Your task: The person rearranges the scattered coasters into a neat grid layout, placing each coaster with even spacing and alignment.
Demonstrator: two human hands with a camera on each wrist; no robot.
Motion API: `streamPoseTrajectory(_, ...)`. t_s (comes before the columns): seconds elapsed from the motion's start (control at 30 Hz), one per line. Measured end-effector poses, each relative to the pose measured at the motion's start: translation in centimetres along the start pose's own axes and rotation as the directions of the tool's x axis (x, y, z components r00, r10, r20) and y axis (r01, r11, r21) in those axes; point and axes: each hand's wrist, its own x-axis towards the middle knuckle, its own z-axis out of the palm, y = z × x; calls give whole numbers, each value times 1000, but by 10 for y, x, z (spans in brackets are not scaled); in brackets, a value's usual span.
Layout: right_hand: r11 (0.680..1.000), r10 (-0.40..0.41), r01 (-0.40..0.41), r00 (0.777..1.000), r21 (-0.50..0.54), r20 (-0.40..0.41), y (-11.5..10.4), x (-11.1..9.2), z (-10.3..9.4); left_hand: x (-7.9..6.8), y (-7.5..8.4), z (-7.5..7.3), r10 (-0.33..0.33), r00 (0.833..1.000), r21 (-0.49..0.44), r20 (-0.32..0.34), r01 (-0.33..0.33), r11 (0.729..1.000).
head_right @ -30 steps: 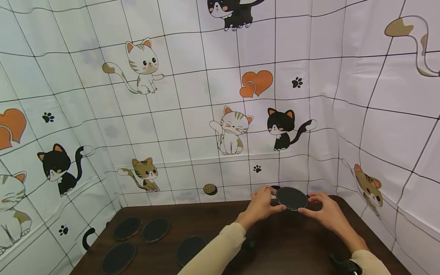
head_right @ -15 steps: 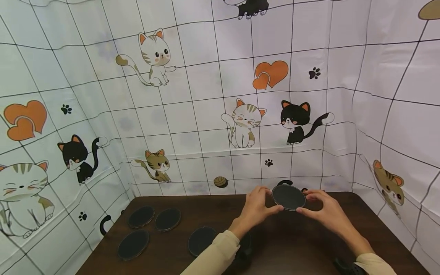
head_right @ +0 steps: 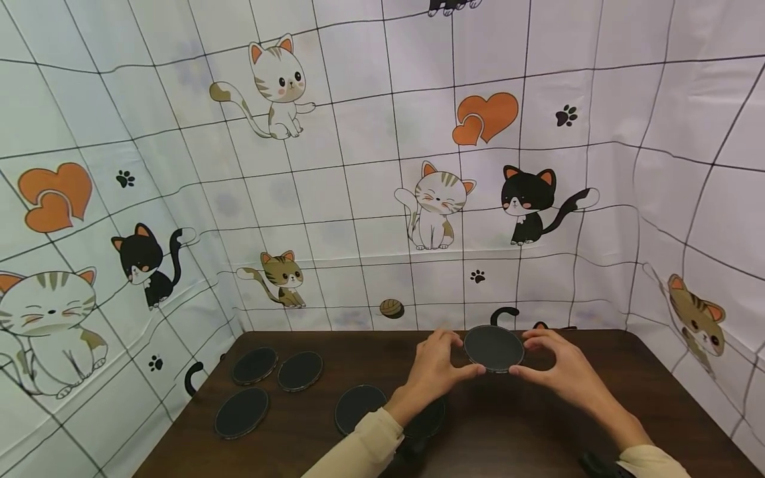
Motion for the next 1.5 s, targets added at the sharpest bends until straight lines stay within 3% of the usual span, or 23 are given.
streamPoseTrajectory(0.43,998,-64,64,998,-5,-16,-8,-7,6,-19,-15,-7,57,998,-82,-8,-58,995)
streamPoseTrajectory(0.83,996,-80,79,996,37,40,-6,-21,20,-37,-20,-5,22,998,-45,55,-20,999)
streamPoseTrajectory(1.0,998,-30,24,993,51,115,-5,-29,28,-39,-23,-5,-17,991,-40,133,23,999)
streamPoseTrajectory(1.13,998,1,-15,975,60,220,-3,-32,35,-41,-25,-3,-54,980,-32,192,61,998)
streamPoseTrajectory(1.27,996,1,-27,953,81,302,-1,-31,38,-43,-26,-1,-76,976,6,206,76,997)
streamPoseTrajectory(1.5,995,7,-39,941,88,338,-3,-29,35,-40,-25,-3,-66,975,38,211,59,998)
